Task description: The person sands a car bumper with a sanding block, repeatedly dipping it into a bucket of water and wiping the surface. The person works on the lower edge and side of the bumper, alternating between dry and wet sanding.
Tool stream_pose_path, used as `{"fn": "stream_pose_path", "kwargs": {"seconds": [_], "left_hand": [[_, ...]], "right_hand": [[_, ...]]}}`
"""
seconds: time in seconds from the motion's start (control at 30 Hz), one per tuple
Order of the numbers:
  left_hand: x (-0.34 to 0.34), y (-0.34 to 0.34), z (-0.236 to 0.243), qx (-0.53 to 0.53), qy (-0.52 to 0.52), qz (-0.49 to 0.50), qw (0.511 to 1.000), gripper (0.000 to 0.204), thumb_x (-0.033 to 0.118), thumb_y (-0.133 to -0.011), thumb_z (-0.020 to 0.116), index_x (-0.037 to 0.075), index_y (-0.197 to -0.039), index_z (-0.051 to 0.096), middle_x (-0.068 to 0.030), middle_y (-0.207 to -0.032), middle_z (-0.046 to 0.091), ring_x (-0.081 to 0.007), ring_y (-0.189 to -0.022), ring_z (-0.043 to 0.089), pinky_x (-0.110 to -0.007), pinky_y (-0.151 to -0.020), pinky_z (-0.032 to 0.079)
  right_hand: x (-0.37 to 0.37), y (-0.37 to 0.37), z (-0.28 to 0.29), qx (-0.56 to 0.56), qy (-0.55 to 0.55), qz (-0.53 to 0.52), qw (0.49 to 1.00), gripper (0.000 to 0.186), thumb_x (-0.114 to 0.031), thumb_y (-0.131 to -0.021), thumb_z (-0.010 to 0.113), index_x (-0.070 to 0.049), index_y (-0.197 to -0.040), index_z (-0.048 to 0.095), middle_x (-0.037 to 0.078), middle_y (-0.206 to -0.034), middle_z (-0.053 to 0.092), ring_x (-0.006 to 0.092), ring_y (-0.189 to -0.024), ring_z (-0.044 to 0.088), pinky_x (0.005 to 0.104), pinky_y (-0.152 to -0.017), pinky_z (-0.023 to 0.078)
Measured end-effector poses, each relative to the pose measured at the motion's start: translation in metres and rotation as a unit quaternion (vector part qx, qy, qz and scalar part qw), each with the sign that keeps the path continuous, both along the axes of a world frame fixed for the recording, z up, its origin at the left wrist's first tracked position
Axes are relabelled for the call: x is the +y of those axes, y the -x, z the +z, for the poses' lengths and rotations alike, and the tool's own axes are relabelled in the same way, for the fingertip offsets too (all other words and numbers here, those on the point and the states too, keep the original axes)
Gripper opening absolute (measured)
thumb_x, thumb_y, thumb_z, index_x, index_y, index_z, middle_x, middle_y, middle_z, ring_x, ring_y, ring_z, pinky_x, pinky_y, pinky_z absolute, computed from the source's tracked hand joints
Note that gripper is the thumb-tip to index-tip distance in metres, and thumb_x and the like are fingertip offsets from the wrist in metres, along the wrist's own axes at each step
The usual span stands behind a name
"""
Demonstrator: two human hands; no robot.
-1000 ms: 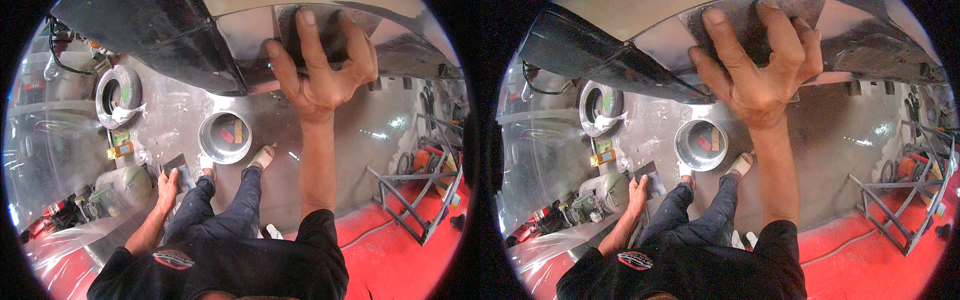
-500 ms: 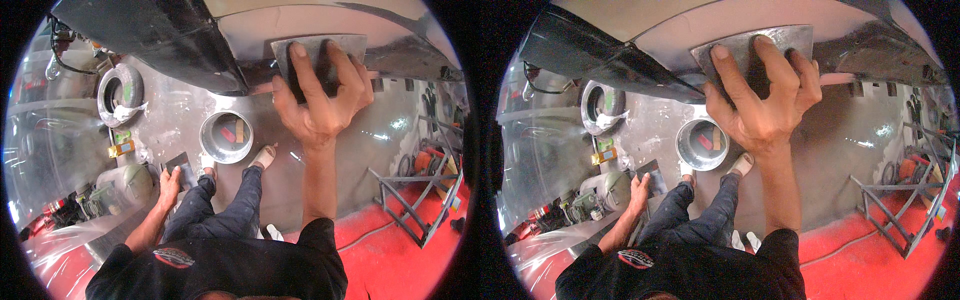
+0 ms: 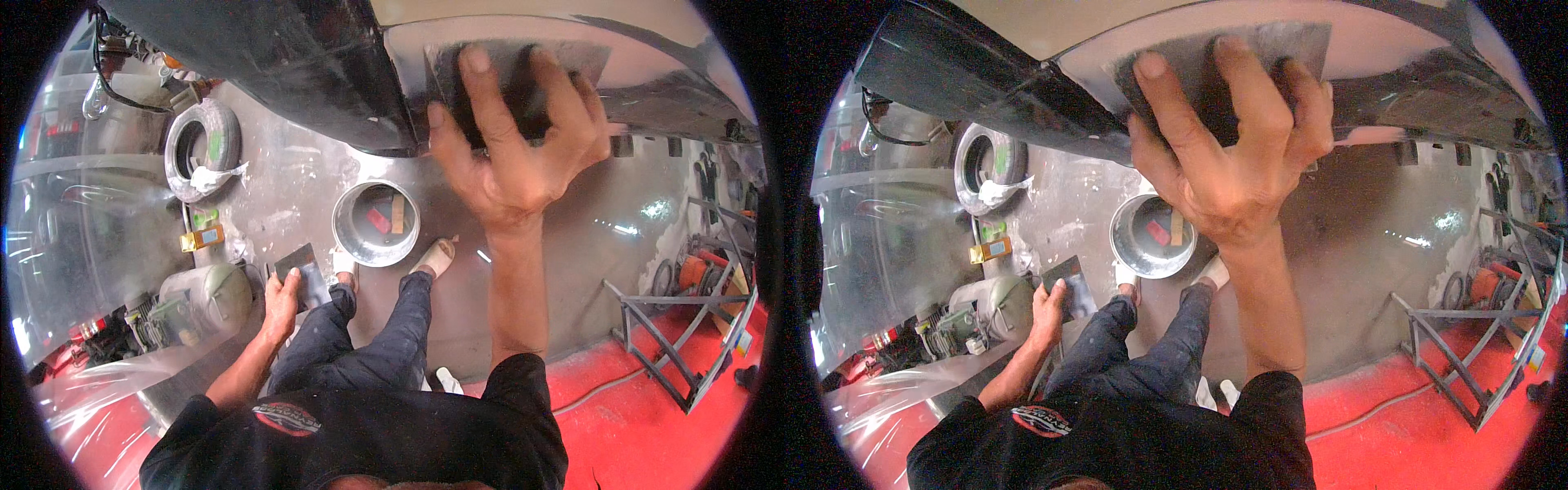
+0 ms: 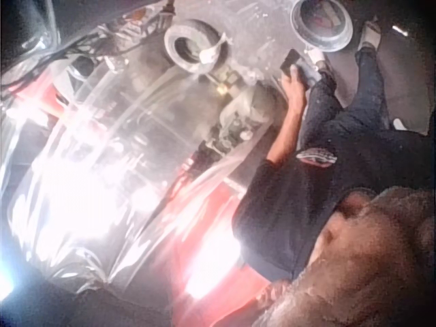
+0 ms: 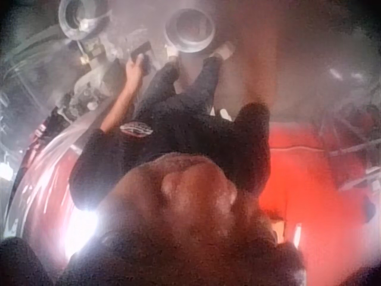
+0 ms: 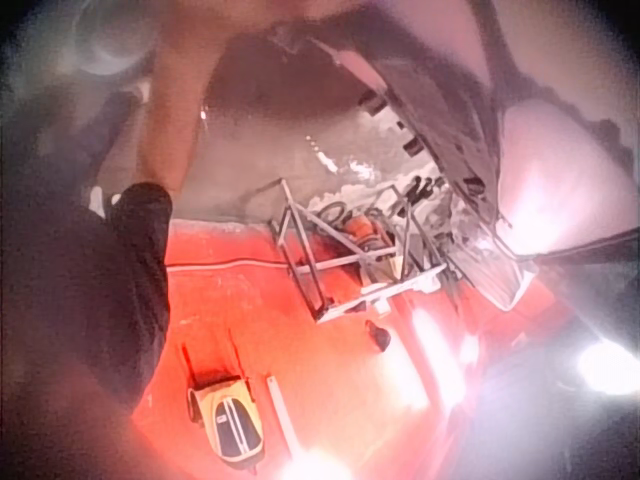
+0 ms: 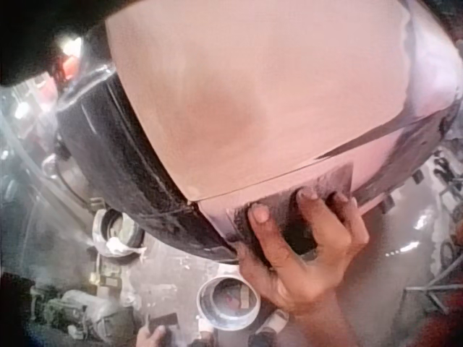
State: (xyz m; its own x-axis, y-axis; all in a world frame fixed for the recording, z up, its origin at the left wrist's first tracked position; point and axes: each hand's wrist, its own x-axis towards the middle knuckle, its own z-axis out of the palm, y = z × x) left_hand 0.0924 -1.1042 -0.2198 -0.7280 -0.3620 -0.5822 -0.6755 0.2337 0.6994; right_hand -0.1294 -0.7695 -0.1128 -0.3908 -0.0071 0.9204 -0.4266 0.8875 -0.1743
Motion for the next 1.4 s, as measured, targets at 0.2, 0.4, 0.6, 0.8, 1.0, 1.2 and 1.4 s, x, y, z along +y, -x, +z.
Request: {"fn": "stream_pose_path", "kwargs": {"seconds": [0.2,0.4,0.6,0.8,1.0,1.2,1.4], "left_hand": [[0.053,0.032,0.062,0.124,-0.148,0.058,0.980,0.026,0.024,-0.102,0.061,0.003,-0.118,0.061,-0.0034,-0.106,0.065,-0.0125,-0.093,0.059,-0.030,-0.084,0.049],[0.128,0.102,0.130,0.115,-0.324,0.020,0.939,0.035,0.022,-0.101,0.060,0.000,-0.128,0.056,-0.0118,-0.113,0.068,-0.0224,-0.100,0.069,-0.039,-0.088,0.057],[0.136,0.107,0.137,0.078,-0.384,0.018,0.920,0.038,0.023,-0.099,0.061,-0.001,-0.129,0.056,-0.0134,-0.115,0.068,-0.0228,-0.100,0.069,-0.038,-0.090,0.057],[0.153,0.110,0.146,0.241,-0.009,-0.339,0.909,0.030,0.018,-0.101,0.057,-0.004,-0.120,0.064,-0.0119,-0.112,0.070,-0.0184,-0.099,0.067,-0.036,-0.091,0.051],[0.152,0.116,0.132,0.403,-0.123,-0.088,0.903,0.031,0.013,-0.103,0.055,-0.001,-0.131,0.056,-0.0081,-0.116,0.065,-0.0164,-0.098,0.061,-0.032,-0.087,0.050],[0.137,0.082,0.103,0.211,-0.090,-0.062,0.971,0.027,0.023,-0.101,0.061,0.000,-0.113,0.063,0.0007,-0.098,0.061,-0.0089,-0.085,0.051,-0.027,-0.076,0.044],[0.113,0.053,0.074,0.081,-0.174,-0.058,0.980,0.033,0.020,-0.099,0.062,0.004,-0.127,0.056,-0.0040,-0.112,0.063,-0.0145,-0.100,0.058,-0.033,-0.088,0.048]], "right_hand": [[0.004,-0.056,-0.001,-0.174,-0.005,0.039,0.984,0.047,-0.033,-0.065,0.083,-0.021,-0.111,0.078,0.013,-0.125,0.060,0.0378,-0.116,0.048,0.0489,-0.101,0.041],[-0.006,-0.142,0.015,-0.332,0.140,0.387,0.849,0.049,-0.034,-0.068,0.084,-0.022,-0.115,0.077,0.013,-0.132,0.059,0.0376,-0.121,0.048,0.0548,-0.101,0.044],[0.034,-0.149,-0.034,-0.429,0.060,0.275,0.858,0.049,-0.030,-0.069,0.080,-0.018,-0.116,0.076,0.014,-0.130,0.060,0.0400,-0.118,0.051,0.0537,-0.102,0.041],[0.043,-0.155,-0.029,-0.432,0.150,0.223,0.861,0.048,-0.029,-0.068,0.079,-0.019,-0.115,0.076,0.010,-0.126,0.062,0.0372,-0.121,0.048,0.0511,-0.102,0.041],[0.047,-0.171,-0.051,-0.493,0.253,0.270,0.787,0.047,-0.026,-0.073,0.079,-0.015,-0.118,0.075,0.009,-0.128,0.061,0.0362,-0.116,0.055,0.0474,-0.103,0.040],[0.078,-0.069,-0.008,-0.128,0.203,0.078,0.968,0.054,-0.029,-0.078,0.076,-0.003,-0.125,0.070,0.018,-0.126,0.059,0.0349,-0.116,0.054,0.0444,-0.102,0.042],[0.079,0.011,-0.001,0.033,0.010,-0.039,0.999,0.048,-0.037,-0.076,0.080,-0.014,-0.118,0.077,0.013,-0.123,0.062,0.0305,-0.114,0.048,0.0422,-0.102,0.038]]}}
